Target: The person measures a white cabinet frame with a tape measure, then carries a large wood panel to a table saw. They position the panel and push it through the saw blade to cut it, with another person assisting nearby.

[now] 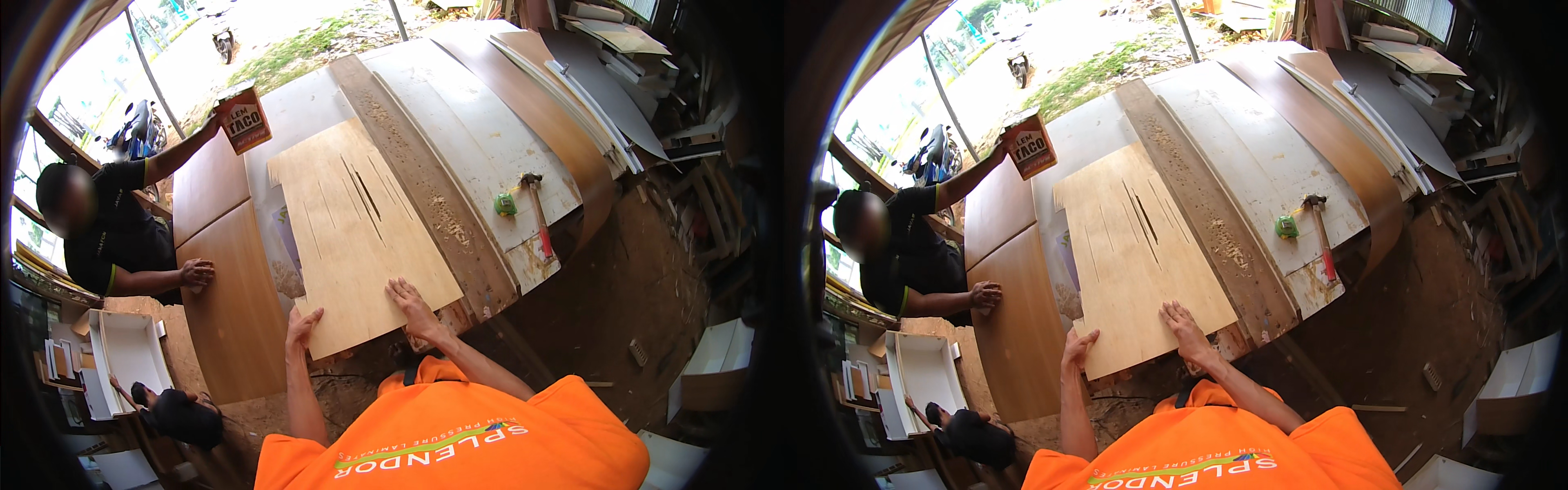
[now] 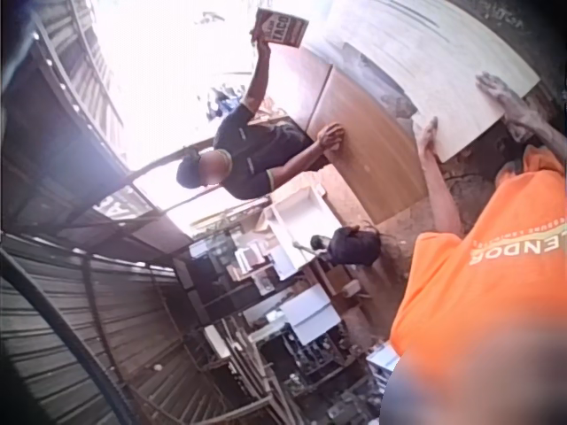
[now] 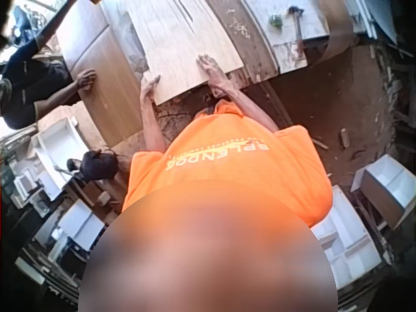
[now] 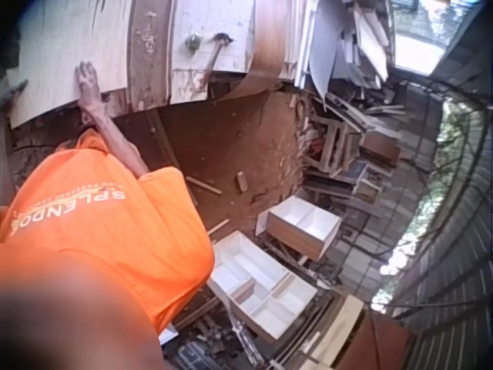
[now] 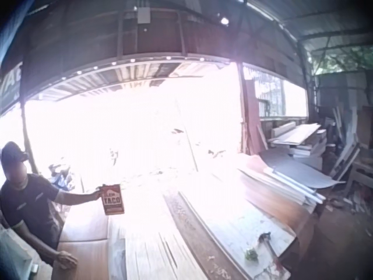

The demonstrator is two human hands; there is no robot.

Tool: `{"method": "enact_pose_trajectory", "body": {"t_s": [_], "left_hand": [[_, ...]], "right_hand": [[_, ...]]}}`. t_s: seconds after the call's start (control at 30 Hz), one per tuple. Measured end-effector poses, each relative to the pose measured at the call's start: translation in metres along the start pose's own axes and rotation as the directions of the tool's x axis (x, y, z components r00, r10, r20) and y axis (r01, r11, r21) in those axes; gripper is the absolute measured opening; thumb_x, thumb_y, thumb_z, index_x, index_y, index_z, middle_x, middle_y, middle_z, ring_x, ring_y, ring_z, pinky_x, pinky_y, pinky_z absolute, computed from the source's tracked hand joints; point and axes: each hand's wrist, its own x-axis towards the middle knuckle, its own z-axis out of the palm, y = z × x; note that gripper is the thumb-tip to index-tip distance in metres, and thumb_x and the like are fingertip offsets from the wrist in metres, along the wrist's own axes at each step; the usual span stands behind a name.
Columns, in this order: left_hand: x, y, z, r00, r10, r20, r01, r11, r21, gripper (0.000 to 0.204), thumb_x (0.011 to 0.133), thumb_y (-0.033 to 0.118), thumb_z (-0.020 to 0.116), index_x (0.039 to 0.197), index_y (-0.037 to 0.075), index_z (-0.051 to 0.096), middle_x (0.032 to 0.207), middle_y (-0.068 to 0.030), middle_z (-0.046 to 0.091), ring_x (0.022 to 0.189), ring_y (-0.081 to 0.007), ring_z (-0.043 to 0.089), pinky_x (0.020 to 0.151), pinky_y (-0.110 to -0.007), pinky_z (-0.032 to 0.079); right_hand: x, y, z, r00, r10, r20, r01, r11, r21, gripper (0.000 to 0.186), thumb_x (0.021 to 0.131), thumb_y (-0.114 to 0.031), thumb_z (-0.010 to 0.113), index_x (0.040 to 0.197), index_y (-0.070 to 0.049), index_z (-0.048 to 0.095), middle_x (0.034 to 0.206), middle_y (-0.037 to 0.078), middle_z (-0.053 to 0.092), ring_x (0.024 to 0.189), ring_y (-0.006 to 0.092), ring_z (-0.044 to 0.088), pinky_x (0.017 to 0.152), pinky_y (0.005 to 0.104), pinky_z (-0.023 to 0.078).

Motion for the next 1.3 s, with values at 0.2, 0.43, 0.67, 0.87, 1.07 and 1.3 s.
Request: {"method": "enact_pose_trajectory", "body": {"t_s": [0.2, 0.43, 0.67, 0.87, 1.07, 1.3], "left_hand": [[0.003, -0.001, -0.003, 1.0, -0.014, 0.004, 0.014, 1.0, 0.005, 0.053, 0.092, 0.005, 0.076, 0.139, -0.005, 0.052, 0.126, -0.0195, 0.068, 0.107, -0.0311, 0.071, 0.088, -0.046, 0.062], [0.005, -0.002, -0.001, 1.0, 0.007, -0.024, -0.007, 1.0, -0.012, 0.045, 0.094, 0.003, 0.075, 0.134, -0.007, 0.056, 0.123, -0.0179, 0.069, 0.104, -0.0283, 0.071, 0.087, -0.043, 0.063], [0.009, -0.004, -0.005, 0.999, -0.017, -0.034, 0.019, 0.997, 0.075, 0.049, 0.093, 0.004, 0.076, 0.136, -0.006, 0.053, 0.12, -0.0191, 0.07, 0.1, -0.0289, 0.073, 0.082, -0.043, 0.064], [0.01, -0.005, -0.006, 0.998, -0.007, -0.069, 0.013, 0.996, 0.092, 0.048, 0.093, 0.003, 0.076, 0.134, -0.006, 0.054, 0.12, -0.0177, 0.07, 0.1, -0.0252, 0.072, 0.085, -0.04, 0.064], [0.006, -0.001, -0.004, 0.994, -0.028, -0.102, 0.041, 0.991, 0.131, 0.045, 0.093, 0.002, 0.075, 0.134, -0.005, 0.056, 0.12, -0.016, 0.07, 0.1, -0.0228, 0.071, 0.084, -0.037, 0.063], [0.007, -0.006, -0.004, 0.994, 0.021, -0.111, -0.015, 0.998, 0.061, 0.038, 0.091, 0.001, 0.075, 0.125, -0.006, 0.06, 0.11, -0.0153, 0.073, 0.089, -0.0219, 0.073, 0.077, -0.038, 0.064]], "right_hand": [[0.002, 0.0, 0.0, 1.0, 0.006, 0.015, -0.006, 1.0, -0.017, 0.103, 0.061, 0.015, 0.072, 0.158, -0.001, 0.04, 0.168, 0.018, 0.032, 0.158, 0.0358, 0.023, 0.131, 0.0418, 0.02], [0.004, -0.003, -0.002, 1.0, 0.011, 0.022, -0.011, 1.0, -0.01, 0.098, 0.065, 0.017, 0.066, 0.158, -0.002, 0.04, 0.167, 0.019, 0.033, 0.158, 0.0351, 0.023, 0.13, 0.0424, 0.021], [0.005, -0.002, -0.002, 0.999, 0.013, 0.032, -0.014, 0.999, 0.029, 0.101, 0.065, 0.017, 0.066, 0.16, -0.002, 0.037, 0.168, 0.019, 0.031, 0.159, 0.0354, 0.022, 0.131, 0.0429, 0.02], [0.007, 0.0, 0.002, 0.999, -0.01, 0.046, 0.01, 1.0, -0.004, 0.102, 0.065, 0.017, 0.066, 0.16, -0.002, 0.036, 0.168, 0.019, 0.031, 0.159, 0.0357, 0.021, 0.131, 0.0428, 0.019], [0.01, 0.003, 0.005, 0.998, -0.03, 0.046, 0.031, 0.999, -0.023, 0.102, 0.064, 0.015, 0.066, 0.16, -0.002, 0.037, 0.168, 0.02, 0.032, 0.159, 0.0363, 0.021, 0.131, 0.0426, 0.02], [0.01, -0.005, 0.001, 0.998, 0.005, 0.067, -0.009, 0.998, 0.06, 0.099, 0.064, 0.019, 0.059, 0.159, -0.001, 0.038, 0.168, 0.019, 0.031, 0.159, 0.037, 0.021, 0.131, 0.0421, 0.02]]}}
